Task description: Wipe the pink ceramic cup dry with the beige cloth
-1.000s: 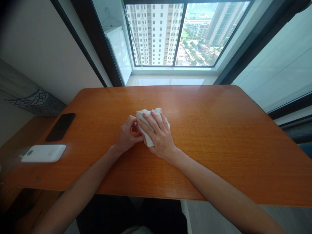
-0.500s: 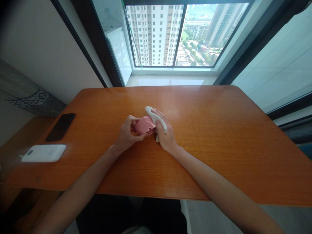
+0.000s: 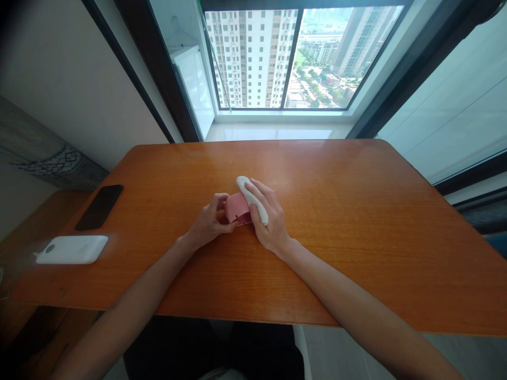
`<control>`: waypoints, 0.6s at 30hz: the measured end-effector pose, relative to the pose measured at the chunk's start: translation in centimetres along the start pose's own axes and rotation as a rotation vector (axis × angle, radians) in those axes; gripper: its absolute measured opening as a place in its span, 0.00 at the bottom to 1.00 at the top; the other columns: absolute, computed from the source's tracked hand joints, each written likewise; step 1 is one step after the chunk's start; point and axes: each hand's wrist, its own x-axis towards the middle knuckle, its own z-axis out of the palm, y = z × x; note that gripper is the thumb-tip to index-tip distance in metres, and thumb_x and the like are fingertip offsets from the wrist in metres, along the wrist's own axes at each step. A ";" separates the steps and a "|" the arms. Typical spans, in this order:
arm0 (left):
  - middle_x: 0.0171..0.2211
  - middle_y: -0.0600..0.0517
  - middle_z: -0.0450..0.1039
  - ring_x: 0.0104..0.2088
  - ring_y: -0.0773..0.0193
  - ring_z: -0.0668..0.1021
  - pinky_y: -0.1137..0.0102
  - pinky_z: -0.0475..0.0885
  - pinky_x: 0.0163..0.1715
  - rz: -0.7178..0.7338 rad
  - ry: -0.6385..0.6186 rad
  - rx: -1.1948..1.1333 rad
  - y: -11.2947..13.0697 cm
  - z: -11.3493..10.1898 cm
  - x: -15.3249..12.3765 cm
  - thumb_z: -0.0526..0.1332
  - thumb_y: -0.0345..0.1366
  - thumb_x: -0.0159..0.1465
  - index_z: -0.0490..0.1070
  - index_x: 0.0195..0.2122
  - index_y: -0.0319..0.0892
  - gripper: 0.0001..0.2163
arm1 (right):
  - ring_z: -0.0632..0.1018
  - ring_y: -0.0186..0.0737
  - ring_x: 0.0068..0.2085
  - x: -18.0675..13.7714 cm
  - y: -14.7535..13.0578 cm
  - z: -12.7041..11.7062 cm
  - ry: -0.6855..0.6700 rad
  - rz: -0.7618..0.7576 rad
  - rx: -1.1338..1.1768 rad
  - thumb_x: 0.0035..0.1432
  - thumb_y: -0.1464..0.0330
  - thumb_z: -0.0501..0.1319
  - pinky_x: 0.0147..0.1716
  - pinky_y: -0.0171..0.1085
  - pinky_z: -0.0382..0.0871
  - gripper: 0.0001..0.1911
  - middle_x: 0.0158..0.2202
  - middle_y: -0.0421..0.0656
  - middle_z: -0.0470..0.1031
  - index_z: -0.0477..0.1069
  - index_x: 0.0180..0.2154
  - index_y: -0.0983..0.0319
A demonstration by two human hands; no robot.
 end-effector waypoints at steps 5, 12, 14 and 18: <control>0.45 0.51 0.79 0.41 0.59 0.81 0.64 0.78 0.44 0.054 -0.099 0.068 0.2 0.1 0.1 0.74 0.42 0.64 0.66 0.57 0.46 0.25 | 0.69 0.61 0.74 -0.2 0.0 -0.5 -0.086 -0.225 -0.223 0.72 0.63 0.59 0.73 0.69 0.63 0.31 0.75 0.41 0.67 0.63 0.74 0.44; 0.37 0.51 0.75 0.36 0.58 0.76 0.62 0.76 0.40 0.163 0.070 0.245 0.3 0.1 0.2 0.74 0.45 0.62 0.68 0.44 0.44 0.19 | 0.65 0.64 0.76 0.2 -0.4 -0.3 -0.232 -0.284 -0.325 0.68 0.62 0.64 0.78 0.74 0.46 0.39 0.76 0.34 0.63 0.57 0.75 0.38; 0.35 0.53 0.74 0.32 0.62 0.74 0.66 0.74 0.35 0.191 0.105 0.206 0.4 0.1 0.1 0.73 0.48 0.63 0.68 0.44 0.44 0.19 | 0.65 0.64 0.76 0.3 -0.7 -0.2 -0.252 -0.308 -0.324 0.68 0.63 0.64 0.79 0.72 0.45 0.39 0.77 0.34 0.63 0.56 0.76 0.40; 0.29 0.57 0.71 0.27 0.67 0.70 0.70 0.68 0.29 0.192 0.140 0.175 0.9 0.0 0.2 0.72 0.47 0.63 0.68 0.38 0.44 0.17 | 0.66 0.61 0.76 0.4 -0.7 0.0 -0.231 -0.307 -0.290 0.69 0.64 0.63 0.78 0.70 0.52 0.38 0.76 0.36 0.64 0.58 0.75 0.41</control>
